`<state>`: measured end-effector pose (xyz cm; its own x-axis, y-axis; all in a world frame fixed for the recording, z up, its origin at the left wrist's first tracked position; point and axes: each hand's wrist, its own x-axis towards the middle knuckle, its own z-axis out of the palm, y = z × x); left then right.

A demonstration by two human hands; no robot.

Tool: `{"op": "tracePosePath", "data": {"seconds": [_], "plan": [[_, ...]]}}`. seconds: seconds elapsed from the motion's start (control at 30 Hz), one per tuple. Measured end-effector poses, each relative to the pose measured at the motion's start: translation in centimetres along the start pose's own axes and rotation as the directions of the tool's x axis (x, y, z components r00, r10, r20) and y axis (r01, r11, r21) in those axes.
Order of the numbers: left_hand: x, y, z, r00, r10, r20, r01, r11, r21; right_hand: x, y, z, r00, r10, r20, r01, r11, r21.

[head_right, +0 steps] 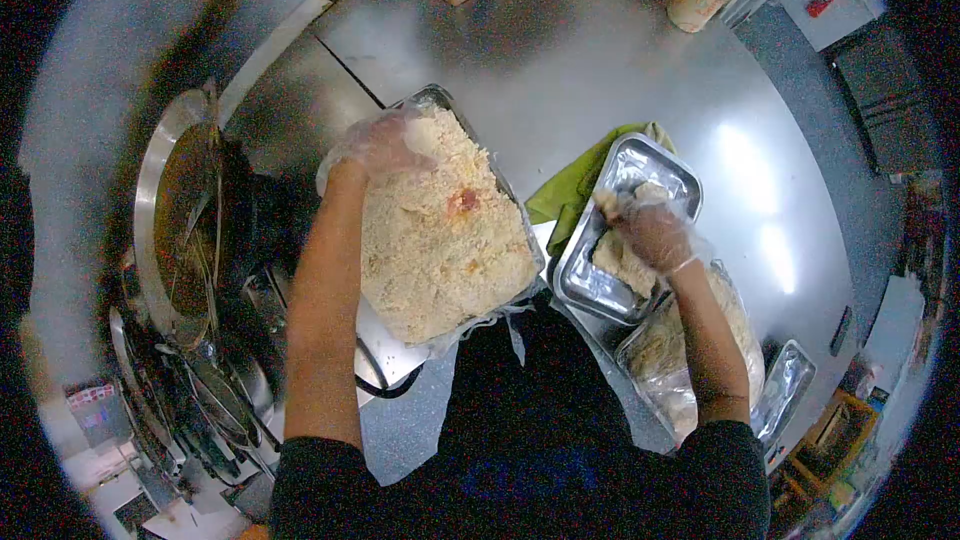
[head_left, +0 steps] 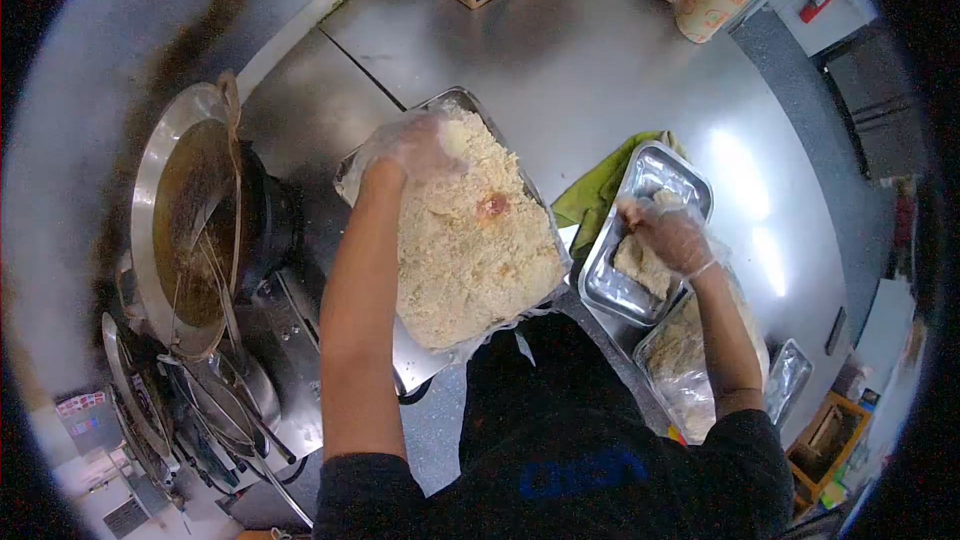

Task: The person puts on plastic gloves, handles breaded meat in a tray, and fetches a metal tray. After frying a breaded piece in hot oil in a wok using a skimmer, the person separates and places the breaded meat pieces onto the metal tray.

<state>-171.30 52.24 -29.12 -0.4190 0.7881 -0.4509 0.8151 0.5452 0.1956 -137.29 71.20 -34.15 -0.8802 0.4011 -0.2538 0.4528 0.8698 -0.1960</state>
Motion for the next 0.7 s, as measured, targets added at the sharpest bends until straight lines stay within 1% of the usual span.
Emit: {"op": "tracePosePath", "data": {"seconds": [0.03, 0.07, 0.1, 0.17, 0.2, 0.23, 0.3, 0.33, 0.37, 0.43, 0.5, 0.57, 0.63, 0.67, 0.7], "plan": [[0.6, 0.2, -0.5, 0.993, -0.032, 0.111, 0.034, 0.999, -0.022, -0.2, -0.1, 0.0, 0.999, -0.009, 0.052, 0.012, 0.999, -0.053], [1.2, 0.4, -1.0, 0.973, -0.063, 0.221, 0.072, 0.997, -0.036, -0.1, 1.2, 1.7, 0.994, 0.030, 0.104, -0.019, 0.995, -0.097], [2.7, -0.8, 1.2, 0.978, -0.071, 0.196, 0.088, 0.993, -0.079, -0.2, 1.2, 1.7, 0.994, -0.002, 0.112, 0.013, 0.995, -0.103], [3.8, -1.7, 3.3, 0.993, -0.058, 0.103, 0.063, 0.997, -0.044, -0.7, 0.9, 1.7, 0.990, -0.058, 0.126, 0.071, 0.992, -0.107], [3.7, -1.6, 3.6, 0.999, -0.029, 0.034, 0.028, 0.999, 0.037, -1.5, 0.5, 1.9, 0.994, -0.113, 0.001, 0.112, 0.980, -0.167], [3.6, -1.6, 3.7, 0.999, 0.008, -0.034, -0.004, 0.993, 0.121, -1.6, 0.4, 1.8, 0.998, -0.040, 0.058, 0.048, 0.986, -0.161], [3.5, -1.6, 3.6, 0.999, -0.036, 0.005, 0.035, 0.988, 0.150, -1.8, -0.2, 1.1, 0.979, 0.110, 0.173, -0.082, 0.984, -0.161], [3.6, -1.6, 3.4, 0.998, -0.059, 0.020, 0.055, 0.985, 0.164, -1.7, 0.3, 1.3, 0.987, 0.090, 0.131, -0.062, 0.978, -0.200], [4.1, -2.1, 3.9, 0.998, -0.063, -0.013, 0.064, 0.983, 0.174, -1.6, 0.9, 1.6, 0.993, 0.067, 0.093, -0.043, 0.970, -0.241], [4.4, -3.0, 5.4, 0.995, -0.075, -0.071, 0.087, 0.978, 0.188, -1.6, 1.9, 1.5, 1.000, -0.004, -0.028, -0.003, 0.968, -0.252], [4.6, -3.9, 5.4, 0.995, -0.095, -0.002, 0.095, 0.993, 0.066, -1.2, 3.1, 0.6, 0.974, -0.083, -0.211, 0.040, 0.979, -0.199], [4.5, -4.7, 5.3, 0.999, -0.038, -0.030, 0.036, 0.998, -0.045, -1.0, 6.0, 3.3, 0.941, -0.164, -0.297, 0.103, 0.972, -0.210], [3.9, -5.5, 4.9, 0.984, 0.083, -0.159, -0.103, 0.987, -0.123, -0.9, 5.9, 3.5, 0.983, -0.089, -0.158, 0.048, 0.968, -0.247], [4.0, -5.8, 4.5, 0.995, 0.052, -0.080, -0.068, 0.975, -0.211, -1.3, 5.7, 3.3, 0.977, -0.142, -0.159, 0.103, 0.968, -0.230], [3.5, -5.1, 3.0, 1.000, 0.025, -0.001, -0.025, 0.954, -0.298, -1.7, 4.4, 1.2, 0.968, -0.196, -0.158, 0.160, 0.963, -0.216]]}}
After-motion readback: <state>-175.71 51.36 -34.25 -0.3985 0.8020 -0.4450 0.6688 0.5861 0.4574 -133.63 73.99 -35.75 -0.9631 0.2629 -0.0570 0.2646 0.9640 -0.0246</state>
